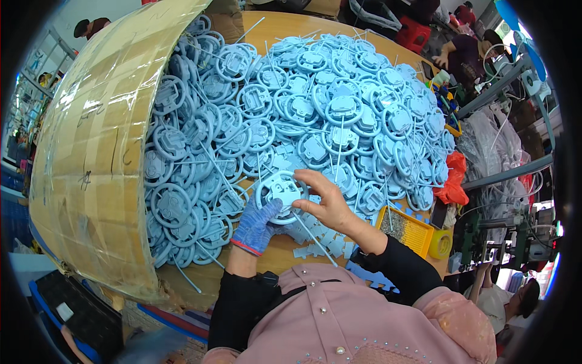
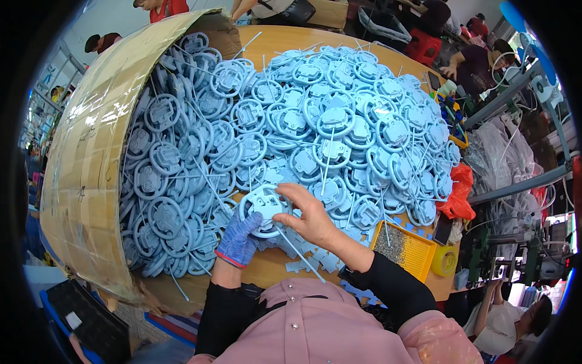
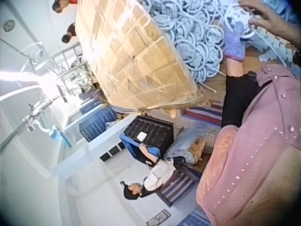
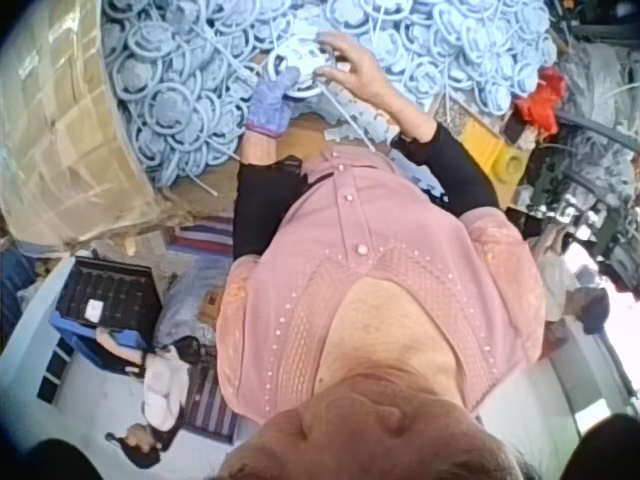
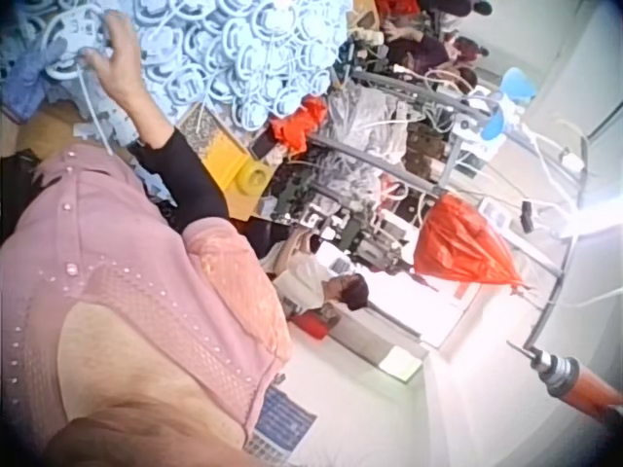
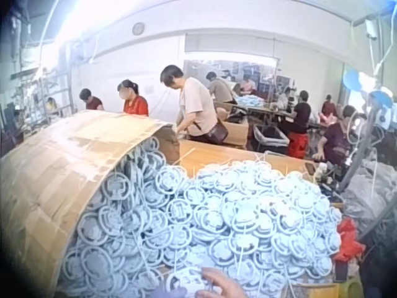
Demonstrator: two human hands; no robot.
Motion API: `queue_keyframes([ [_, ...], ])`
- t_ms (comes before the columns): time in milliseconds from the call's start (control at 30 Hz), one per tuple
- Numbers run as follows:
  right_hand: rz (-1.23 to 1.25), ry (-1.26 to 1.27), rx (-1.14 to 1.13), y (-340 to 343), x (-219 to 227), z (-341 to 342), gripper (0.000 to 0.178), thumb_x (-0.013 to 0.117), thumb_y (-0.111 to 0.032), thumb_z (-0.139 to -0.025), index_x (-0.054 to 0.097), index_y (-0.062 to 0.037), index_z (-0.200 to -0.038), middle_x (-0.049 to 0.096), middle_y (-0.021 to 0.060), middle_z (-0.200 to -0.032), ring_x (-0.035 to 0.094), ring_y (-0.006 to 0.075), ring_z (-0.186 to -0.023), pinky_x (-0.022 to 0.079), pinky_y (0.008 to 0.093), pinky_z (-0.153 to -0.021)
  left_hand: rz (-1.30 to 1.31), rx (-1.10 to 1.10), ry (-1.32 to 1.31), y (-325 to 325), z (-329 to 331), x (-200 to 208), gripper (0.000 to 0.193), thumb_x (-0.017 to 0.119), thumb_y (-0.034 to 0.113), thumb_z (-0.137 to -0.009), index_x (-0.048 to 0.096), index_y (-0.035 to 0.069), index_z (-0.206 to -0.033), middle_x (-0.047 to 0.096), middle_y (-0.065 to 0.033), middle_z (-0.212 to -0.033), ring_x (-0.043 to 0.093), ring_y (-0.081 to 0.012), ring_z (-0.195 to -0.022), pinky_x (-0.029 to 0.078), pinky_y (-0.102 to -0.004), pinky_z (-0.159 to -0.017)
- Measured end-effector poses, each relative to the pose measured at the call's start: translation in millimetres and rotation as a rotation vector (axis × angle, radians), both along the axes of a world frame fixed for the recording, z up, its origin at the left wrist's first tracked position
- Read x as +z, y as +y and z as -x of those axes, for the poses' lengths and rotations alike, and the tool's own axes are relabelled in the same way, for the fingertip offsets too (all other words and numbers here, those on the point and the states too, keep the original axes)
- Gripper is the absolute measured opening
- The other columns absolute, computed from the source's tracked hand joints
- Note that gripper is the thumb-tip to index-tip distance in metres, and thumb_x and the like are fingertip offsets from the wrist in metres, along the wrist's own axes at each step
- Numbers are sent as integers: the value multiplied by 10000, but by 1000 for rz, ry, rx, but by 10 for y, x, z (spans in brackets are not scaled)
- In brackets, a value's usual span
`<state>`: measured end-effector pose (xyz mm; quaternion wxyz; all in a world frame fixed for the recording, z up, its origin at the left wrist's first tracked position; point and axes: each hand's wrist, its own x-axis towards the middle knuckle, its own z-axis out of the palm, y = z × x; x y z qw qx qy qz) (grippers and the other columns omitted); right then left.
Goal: Sorting blue plastic housings from a bin and using a pneumatic screwdriver to assemble components.
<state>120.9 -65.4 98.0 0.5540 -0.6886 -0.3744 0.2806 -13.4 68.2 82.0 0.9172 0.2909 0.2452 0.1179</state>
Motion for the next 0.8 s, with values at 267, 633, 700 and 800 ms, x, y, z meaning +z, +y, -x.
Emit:
queue_keyframes([
  [267,104,-663,-67,-29,-63,77,266,727,-161,-776,608,-30,-975,623,99,-963,634,248,-827,512,331,-675,-101,14,123,8,-16,-158,503,653,1,-807,453,86,-1260,570,-96,-1136,615,-220,-978,579,-359,-739],
  [633,73,-88,156,48,21,-216,102,677,-100,-826,644,-38,-901,566,47,-824,571,154,-753,468,275,-686,-60,-162,107,25,58,-150,536,712,227,-824,459,82,-1274,581,-76,-1127,626,-171,-928,572,-293,-675],
  [700,81,-209,174,37,18,-221,92,680,-110,-823,653,-49,-887,555,40,-822,566,159,-773,466,280,-703,-49,-162,122,32,41,-179,522,706,222,-829,465,77,-1269,586,-76,-1118,628,-166,-920,570,-289,-671],
  [800,49,-300,183,10,-41,-200,78,686,-128,-818,670,-66,-863,544,55,-863,554,177,-817,462,296,-732,-41,-140,145,18,25,-248,496,695,212,-838,477,65,-1258,595,-76,-1096,629,-159,-909,565,-278,-668],
])
